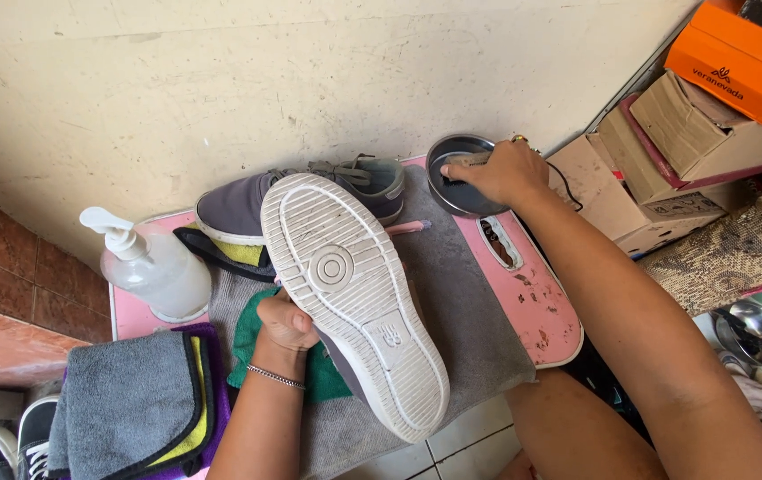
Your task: The person scrubs the white sole of a gray sneaker using a brush and water. They repeatedly dip the brush into a metal bowl and scrub the sole and side of the shoe.
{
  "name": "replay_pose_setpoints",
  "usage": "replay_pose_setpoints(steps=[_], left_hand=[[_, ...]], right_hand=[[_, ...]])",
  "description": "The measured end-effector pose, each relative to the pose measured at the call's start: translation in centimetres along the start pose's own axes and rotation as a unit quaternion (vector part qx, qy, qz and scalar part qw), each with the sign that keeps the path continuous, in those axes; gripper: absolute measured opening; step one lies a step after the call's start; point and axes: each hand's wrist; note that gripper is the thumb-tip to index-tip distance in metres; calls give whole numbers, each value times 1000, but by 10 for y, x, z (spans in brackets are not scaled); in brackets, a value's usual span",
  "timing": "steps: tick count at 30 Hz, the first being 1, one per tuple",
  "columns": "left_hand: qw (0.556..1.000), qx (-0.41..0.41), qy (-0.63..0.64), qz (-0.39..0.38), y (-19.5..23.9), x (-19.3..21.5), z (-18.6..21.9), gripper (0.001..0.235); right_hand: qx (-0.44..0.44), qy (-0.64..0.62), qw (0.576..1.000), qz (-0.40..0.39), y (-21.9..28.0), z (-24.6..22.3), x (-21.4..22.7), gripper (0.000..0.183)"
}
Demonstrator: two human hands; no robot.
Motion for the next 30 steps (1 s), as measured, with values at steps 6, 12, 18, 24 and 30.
replay_pose_setpoints(steps=[6,12,18,24,30], left_hand=[[1000,-9,9,-8,0,21,2,133],[1000,-10,-8,-6,2,20,1,130],[1000,-4,-14,-4,-1,11,1,128],[1000,1,-15,-3,2,5,2,126],[1000,4,-17,-4,1,15,3,127]], right_hand=[[3,15,1000,-18,9,-3,-3,126],[4,14,1000,-8,3,2,-10,124],[40,-24,998,48,-8,17,1,123],[24,-5,1000,7,4,8,-8,118],[20,-9,1000,6,1,6,-15,115]])
Point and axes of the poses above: each hand's wrist, its own y-axis away from the middle knuckle, its own x-axis out of the back of the hand, z = x × y, and after that the axes turned 5 degrees about y, right-handed
